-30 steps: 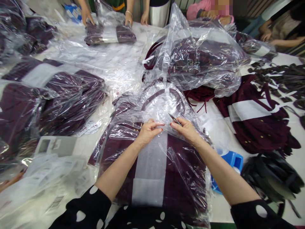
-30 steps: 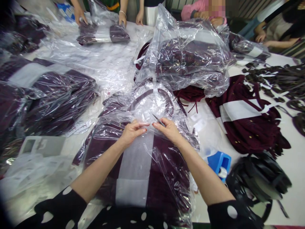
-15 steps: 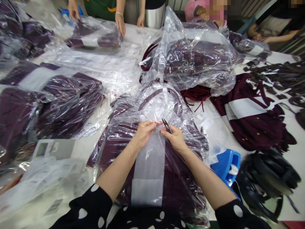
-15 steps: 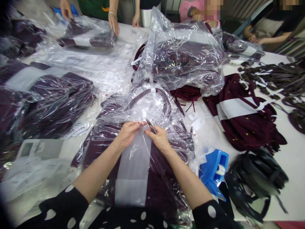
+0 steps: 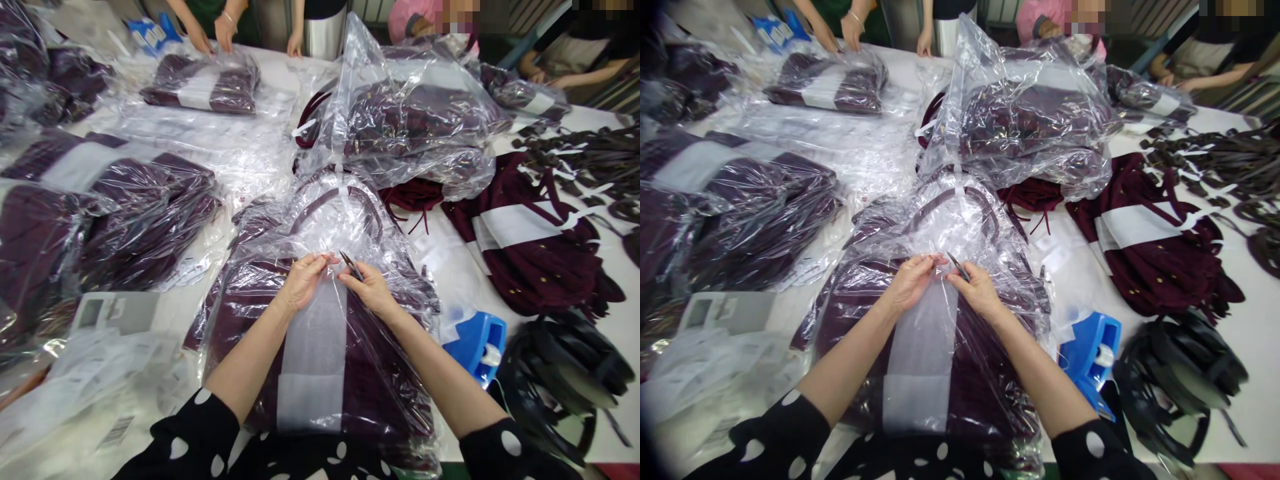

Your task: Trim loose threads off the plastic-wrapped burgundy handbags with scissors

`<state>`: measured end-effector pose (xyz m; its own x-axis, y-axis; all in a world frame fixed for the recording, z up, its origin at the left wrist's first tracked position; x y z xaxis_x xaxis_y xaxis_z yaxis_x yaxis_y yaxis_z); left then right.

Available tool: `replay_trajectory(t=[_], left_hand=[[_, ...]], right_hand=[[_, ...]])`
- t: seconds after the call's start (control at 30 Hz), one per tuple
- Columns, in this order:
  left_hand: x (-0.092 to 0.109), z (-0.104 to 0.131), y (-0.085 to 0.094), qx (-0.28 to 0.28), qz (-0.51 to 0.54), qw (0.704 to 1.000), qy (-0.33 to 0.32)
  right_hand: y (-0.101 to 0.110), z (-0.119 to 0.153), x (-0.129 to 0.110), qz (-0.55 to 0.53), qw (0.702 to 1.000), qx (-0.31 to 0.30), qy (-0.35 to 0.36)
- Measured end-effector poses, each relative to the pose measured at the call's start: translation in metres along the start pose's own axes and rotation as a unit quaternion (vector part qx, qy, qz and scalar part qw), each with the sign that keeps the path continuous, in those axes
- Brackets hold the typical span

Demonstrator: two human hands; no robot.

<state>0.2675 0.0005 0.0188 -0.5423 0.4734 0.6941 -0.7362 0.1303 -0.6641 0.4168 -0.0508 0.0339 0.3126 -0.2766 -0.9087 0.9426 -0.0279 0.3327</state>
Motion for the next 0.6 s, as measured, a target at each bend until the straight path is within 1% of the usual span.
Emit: replay_trajectory(t=[0.1,0.17,0.27,0.37,0.4,0.47,0.6], left_hand=[[0.001,0.002,0.002,-0.034,-0.045,0.998,-0.004],[0.001,0.003,0.002,-0.035,-0.055,0.998,-0.002],[0.002,0.003,0.001,-0.027,-0.048,0.998,0.007],[0.004,0.002,0.0,-0.027,-0.041,0.999,0.011],[0.004,0.002,-0.001,-0.026,-0.039,0.999,0.011],[0.004,0.002,0.0,-0.027,-0.036,0.999,0.013],[0.003,0.002,0.003,-0.034,-0.036,0.999,0.015]], right_hand=[[0.018,0.003,-0.01,0.114,0.993,-0.026,0.033],[0.029,0.004,-0.02,0.207,0.976,-0.058,0.042],[0.039,0.0,-0.034,0.339,0.935,-0.088,0.062],[0.041,-0.006,-0.046,0.443,0.888,-0.081,0.09],[0.04,-0.008,-0.048,0.464,0.877,-0.078,0.096],[0.038,-0.01,-0.052,0.485,0.865,-0.081,0.103],[0.032,-0.013,-0.054,0.48,0.867,-0.094,0.095]])
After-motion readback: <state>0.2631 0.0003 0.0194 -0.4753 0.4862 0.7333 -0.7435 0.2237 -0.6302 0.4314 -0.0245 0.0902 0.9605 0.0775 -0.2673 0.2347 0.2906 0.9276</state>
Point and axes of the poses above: each hand's wrist, its own z-axis away from the middle knuckle, its own y-axis out of the back of the hand, x = y × z, the point moved 1 cm from there along -z, towards the middle knuckle, and after that the axes turned 6 degrees about -y, right-handed, at the moved point
